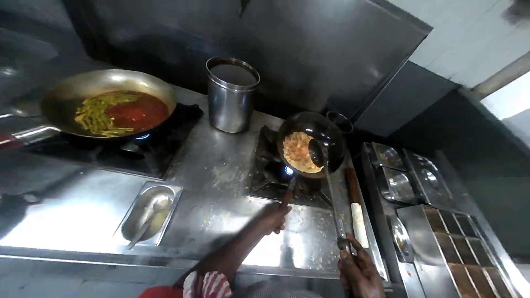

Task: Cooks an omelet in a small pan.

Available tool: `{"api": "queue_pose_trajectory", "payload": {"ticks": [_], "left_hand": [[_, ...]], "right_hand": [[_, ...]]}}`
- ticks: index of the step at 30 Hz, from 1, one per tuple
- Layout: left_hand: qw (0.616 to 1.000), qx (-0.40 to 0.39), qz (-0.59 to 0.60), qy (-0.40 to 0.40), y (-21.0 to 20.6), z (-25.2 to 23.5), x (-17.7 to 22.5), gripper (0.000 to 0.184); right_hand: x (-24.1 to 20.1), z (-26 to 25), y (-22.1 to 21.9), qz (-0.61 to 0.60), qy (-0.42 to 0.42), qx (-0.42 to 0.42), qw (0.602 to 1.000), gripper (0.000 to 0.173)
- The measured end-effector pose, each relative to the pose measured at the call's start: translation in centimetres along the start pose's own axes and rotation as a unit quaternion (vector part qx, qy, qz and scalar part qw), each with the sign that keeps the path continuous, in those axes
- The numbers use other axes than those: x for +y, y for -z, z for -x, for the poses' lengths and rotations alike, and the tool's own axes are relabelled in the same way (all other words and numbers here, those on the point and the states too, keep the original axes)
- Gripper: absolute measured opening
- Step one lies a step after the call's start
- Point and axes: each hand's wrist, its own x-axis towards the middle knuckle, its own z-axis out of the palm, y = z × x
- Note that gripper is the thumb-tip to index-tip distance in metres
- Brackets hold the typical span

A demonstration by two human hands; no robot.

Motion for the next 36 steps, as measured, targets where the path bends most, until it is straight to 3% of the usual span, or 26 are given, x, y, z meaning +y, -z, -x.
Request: {"api": "queue_pose_trajectory", "payload": {"ticks": [3,7,11,17,22,26,36], "left_hand": [[0.984,0.064,-0.153,-0.068,-0.6,-0.1,-2.4,0.051],[0.976,0.05,-0.206,-0.045,-0.6,0.8,-4.3,0.05],[0.979,0.021,-0.202,-0.009,-1.0,1.0,-4.6,0.051],[0.986,0.005,-0.167,-0.002,-1.0,1.4,-4.4,0.049],[0.967,0.009,-0.254,-0.013,-0.4,1.1,-4.5,0.053],[0.951,0.015,-0.308,-0.034,-0.1,1.2,-4.3,0.056],[0.955,0.013,-0.293,-0.04,0.1,0.8,-4.8,0.052]], "right_hand": [[0.3,0.4,0.2,-0.005,0.008,0.014,1.0,0.055],[1.7,0.6,0.8,0.073,0.006,0.01,0.997,0.058],[1.8,-0.2,0.6,0.114,-0.001,-0.026,0.993,0.056],[2.0,-0.3,-1.6,0.084,0.016,-0.089,0.992,0.056],[2.7,-0.1,-2.5,0.07,0.011,-0.096,0.993,0.055],[4.1,-3.8,-1.7,0.144,-0.001,-0.095,0.985,0.053],[5.0,-3.9,-0.2,0.187,0.012,-0.083,0.979,0.053]]}}
